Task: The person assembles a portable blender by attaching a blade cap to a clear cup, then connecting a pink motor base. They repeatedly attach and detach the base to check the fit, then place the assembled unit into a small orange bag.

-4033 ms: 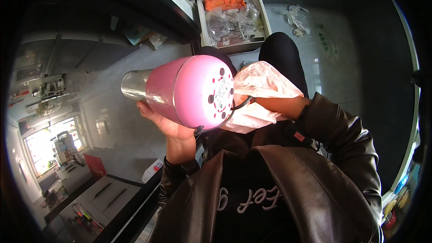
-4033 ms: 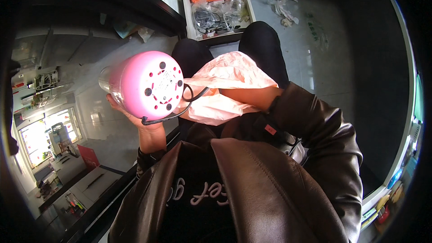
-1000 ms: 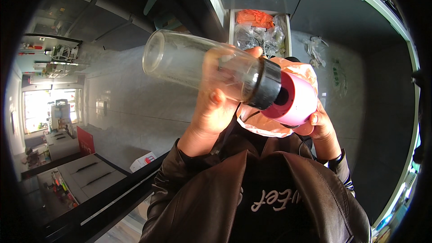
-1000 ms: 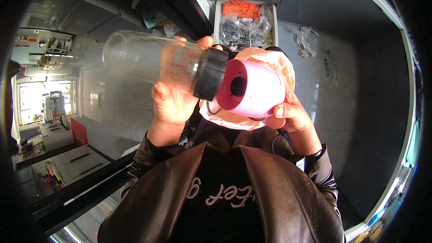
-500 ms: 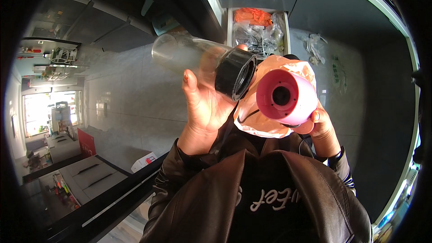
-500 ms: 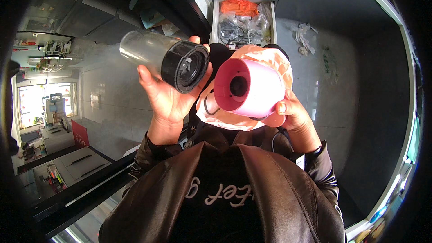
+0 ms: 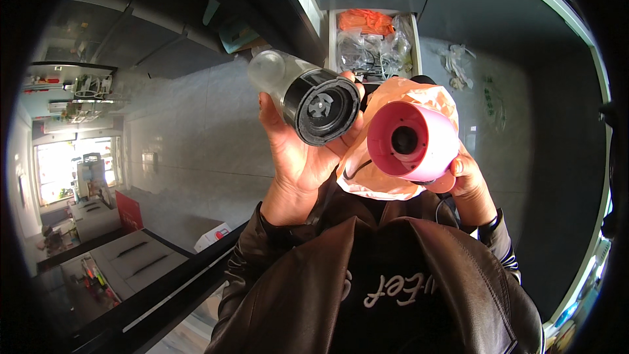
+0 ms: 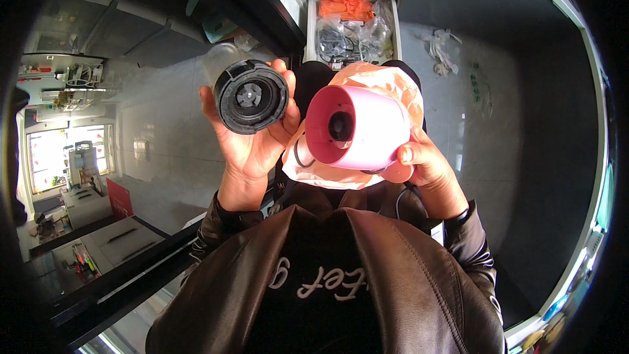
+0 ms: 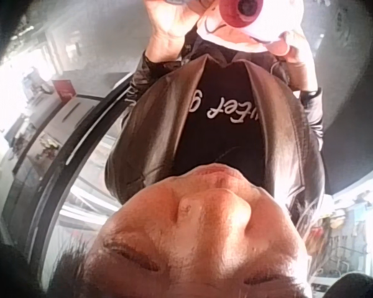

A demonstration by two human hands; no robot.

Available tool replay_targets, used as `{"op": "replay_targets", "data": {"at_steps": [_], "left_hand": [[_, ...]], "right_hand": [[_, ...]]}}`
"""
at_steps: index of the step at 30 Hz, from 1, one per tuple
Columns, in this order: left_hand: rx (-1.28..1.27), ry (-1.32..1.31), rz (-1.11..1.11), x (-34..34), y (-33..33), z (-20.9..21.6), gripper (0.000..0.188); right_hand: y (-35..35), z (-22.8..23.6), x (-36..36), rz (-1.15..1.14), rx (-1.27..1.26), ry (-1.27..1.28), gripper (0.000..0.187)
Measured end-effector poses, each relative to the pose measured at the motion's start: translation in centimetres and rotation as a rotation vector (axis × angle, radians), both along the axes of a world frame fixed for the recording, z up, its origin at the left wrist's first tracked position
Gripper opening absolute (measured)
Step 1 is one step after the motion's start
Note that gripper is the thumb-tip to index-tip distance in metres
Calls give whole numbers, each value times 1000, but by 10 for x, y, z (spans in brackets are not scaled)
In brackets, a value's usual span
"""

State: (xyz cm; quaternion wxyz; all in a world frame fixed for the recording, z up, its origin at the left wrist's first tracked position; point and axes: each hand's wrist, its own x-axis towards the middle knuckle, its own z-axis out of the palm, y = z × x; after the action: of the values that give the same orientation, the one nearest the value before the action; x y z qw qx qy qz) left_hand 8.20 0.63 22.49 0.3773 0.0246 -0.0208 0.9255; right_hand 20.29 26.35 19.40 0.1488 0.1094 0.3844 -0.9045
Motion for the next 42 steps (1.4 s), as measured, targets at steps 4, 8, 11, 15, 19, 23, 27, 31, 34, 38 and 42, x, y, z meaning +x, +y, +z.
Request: {"op": "replay_targets", "data": {"at_steps": [4,8,11,15,19,23,27,31,34,38,42], "left_hand": [[24,-19,-13,0,1,-2,102],[43,-40,-23,0,1,-5,103],[44,-34,-44,-2,2,-5,106],[-182,27,43,3,4,1,109],[-627,283,261,11,9,13,102],[-700,513,288,11,12,22,84],[-728,563,329,15,17,24,86],[-744,631,357,17,23,22,88],[-749,638,364,18,23,21,88],[-757,635,334,16,21,20,86],[-766,647,333,15,21,21,82]], "right_hand": [[-1,4,-1,-5,20,8,121],[0,8,0,-10,24,9,121],[-1,8,0,-14,16,12,120],[-2,8,-2,-26,33,25,119],[-4,13,-4,-44,81,41,115],[-7,22,-5,-47,126,22,113],[-11,28,-6,-63,192,36,112],[-13,28,-7,-84,243,58,114],[-14,26,-7,-92,246,68,115],[-15,27,-7,-87,286,108,118],[-17,29,-8,-90,255,84,118]]}}
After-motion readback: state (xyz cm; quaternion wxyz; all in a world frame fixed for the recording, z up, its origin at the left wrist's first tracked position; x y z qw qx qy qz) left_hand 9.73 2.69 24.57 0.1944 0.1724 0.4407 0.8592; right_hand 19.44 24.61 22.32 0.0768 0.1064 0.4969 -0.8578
